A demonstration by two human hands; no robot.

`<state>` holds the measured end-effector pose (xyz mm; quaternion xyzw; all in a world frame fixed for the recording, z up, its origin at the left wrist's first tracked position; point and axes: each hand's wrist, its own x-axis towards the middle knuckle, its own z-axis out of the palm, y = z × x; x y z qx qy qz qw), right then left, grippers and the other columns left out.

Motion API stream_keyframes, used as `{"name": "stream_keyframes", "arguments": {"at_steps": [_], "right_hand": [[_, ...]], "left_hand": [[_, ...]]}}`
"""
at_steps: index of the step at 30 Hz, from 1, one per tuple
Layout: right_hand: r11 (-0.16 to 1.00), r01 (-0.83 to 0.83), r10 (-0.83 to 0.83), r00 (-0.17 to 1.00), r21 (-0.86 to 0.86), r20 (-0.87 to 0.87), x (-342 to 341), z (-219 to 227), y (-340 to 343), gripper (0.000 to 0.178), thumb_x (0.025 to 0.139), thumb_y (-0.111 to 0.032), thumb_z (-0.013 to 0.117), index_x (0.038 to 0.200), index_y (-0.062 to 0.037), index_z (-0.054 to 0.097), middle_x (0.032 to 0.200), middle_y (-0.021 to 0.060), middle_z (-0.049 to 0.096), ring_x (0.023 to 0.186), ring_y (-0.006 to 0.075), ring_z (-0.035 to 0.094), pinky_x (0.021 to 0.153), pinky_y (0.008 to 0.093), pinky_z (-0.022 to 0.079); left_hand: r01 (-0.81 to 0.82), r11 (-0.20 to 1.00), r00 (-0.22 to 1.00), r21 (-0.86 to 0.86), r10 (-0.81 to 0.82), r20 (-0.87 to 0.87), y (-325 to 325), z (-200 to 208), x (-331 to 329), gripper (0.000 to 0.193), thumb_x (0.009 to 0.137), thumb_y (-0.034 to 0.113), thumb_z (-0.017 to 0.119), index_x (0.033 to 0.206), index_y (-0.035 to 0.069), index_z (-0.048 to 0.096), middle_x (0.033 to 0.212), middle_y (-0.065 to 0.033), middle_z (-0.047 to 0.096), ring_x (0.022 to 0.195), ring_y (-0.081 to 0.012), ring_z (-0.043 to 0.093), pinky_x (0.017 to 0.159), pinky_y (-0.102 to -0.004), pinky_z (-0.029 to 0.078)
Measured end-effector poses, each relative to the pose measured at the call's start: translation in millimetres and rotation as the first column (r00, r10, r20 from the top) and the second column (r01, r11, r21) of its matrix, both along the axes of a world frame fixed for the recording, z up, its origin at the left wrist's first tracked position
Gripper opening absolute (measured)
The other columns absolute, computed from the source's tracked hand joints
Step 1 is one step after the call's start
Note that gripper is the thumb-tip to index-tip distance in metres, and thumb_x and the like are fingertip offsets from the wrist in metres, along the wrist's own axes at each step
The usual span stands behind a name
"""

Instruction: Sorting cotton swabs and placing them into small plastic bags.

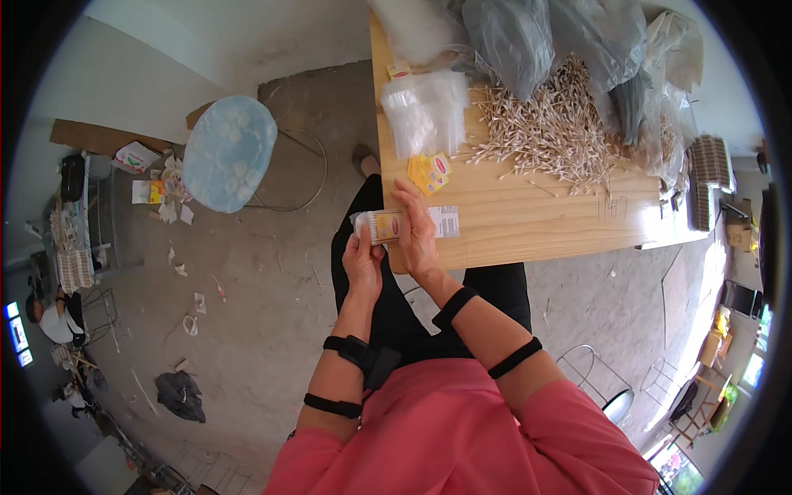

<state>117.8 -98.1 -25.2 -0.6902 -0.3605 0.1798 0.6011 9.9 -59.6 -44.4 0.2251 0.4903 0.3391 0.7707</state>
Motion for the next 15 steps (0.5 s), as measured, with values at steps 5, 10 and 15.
{"name": "stream_keyframes", "arguments": {"at_steps": [5,10,15], "right_hand": [[0.999,-0.031,0.031,0.999,-0.016,0.009,1.6,-2.1,-0.4,0.036,0.091,0.009,0.043,0.123,0.0002,0.057,0.142,0.0181,0.052,0.134,0.0346,0.048,0.112,0.0377,0.036],[1.0,-0.002,0.002,1.0,0.003,-0.017,-1.6,-1.3,-0.1,0.035,0.092,0.008,0.042,0.122,0.0004,0.057,0.141,0.0184,0.053,0.134,0.0351,0.049,0.112,0.038,0.037],[1.0,0.019,-0.018,1.0,-0.021,0.021,-0.5,-1.0,0.6,0.033,0.093,0.007,0.042,0.122,0.0005,0.058,0.14,0.0179,0.055,0.131,0.0353,0.052,0.11,0.0377,0.04]], "left_hand": [[0.056,0.998,0.991,-0.014,-0.053,0.123,-4.2,-1.2,-3.0,0.03,0.1,0.031,0.063,0.117,0.007,0.062,0.09,0.0037,0.062,0.068,-0.0034,0.047,0.062,-0.0217,0.041],[0.178,0.984,0.983,0.019,-0.179,0.043,-6.8,-2.6,-6.1,0.037,0.103,0.036,0.057,0.125,0.007,0.059,0.105,0.0009,0.063,0.092,-0.0079,0.057,0.084,-0.0265,0.048],[0.01,1.0,1.0,-0.029,-0.01,-0.008,-11.7,-0.4,12.7,0.041,0.096,0.028,0.07,0.126,0.002,0.061,0.113,-0.0015,0.066,0.097,-0.0101,0.062,0.087,-0.0254,0.05]]}}
